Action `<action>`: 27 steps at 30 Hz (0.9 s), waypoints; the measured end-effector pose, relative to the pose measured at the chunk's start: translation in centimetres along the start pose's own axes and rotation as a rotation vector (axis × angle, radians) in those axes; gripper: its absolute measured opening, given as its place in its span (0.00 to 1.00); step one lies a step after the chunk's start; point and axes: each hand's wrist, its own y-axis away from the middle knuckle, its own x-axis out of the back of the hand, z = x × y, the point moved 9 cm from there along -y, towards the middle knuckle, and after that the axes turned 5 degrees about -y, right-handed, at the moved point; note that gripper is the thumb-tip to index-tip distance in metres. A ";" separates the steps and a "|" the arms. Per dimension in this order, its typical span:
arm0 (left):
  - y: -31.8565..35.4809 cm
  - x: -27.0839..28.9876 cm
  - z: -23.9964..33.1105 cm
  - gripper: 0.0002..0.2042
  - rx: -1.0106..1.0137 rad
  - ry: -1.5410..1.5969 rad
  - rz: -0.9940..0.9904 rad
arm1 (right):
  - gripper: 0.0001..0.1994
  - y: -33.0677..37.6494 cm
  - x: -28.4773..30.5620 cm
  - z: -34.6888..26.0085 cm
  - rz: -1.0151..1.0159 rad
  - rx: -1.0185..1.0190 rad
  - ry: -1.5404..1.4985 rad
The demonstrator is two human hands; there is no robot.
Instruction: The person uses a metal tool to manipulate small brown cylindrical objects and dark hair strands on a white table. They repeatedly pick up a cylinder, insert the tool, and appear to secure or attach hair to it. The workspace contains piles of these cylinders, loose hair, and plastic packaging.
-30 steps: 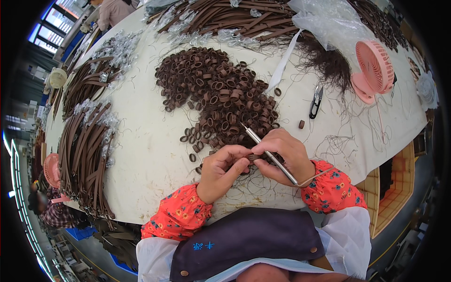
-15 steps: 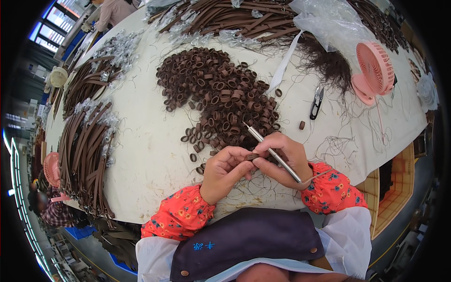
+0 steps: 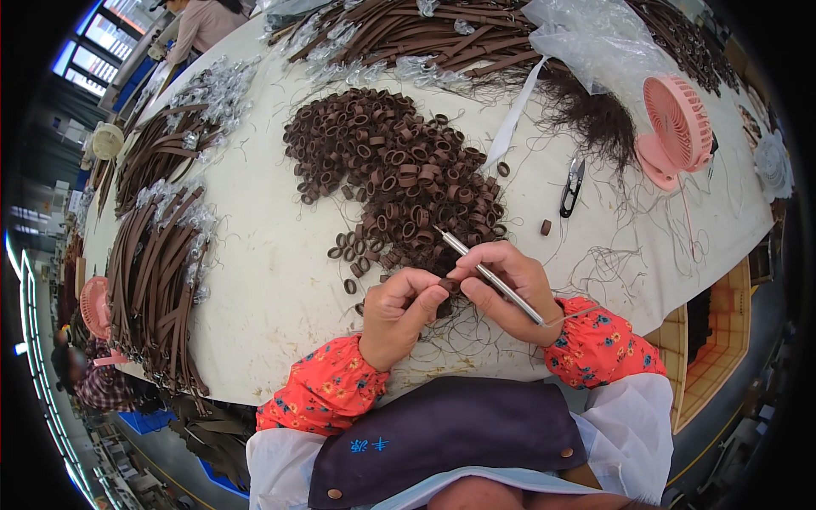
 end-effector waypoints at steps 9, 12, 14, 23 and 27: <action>-0.4 0.3 0.0 0.07 0.006 -0.030 -0.004 | 0.10 -0.4 1.7 -3.3 -0.050 0.187 -0.078; -0.5 0.2 0.0 0.08 0.014 -0.036 -0.011 | 0.09 -0.4 1.5 -3.4 -0.066 0.206 -0.047; -0.5 0.2 0.0 0.08 0.012 -0.043 -0.012 | 0.09 -0.4 1.3 -3.3 -0.070 0.215 -0.023; -0.4 0.3 -0.3 0.09 0.045 -0.024 -0.014 | 0.08 -0.3 1.2 -3.6 -0.089 0.254 0.082; -0.5 0.2 -0.3 0.09 0.055 -0.005 -0.021 | 0.06 -0.3 0.8 -4.5 -0.088 0.335 0.130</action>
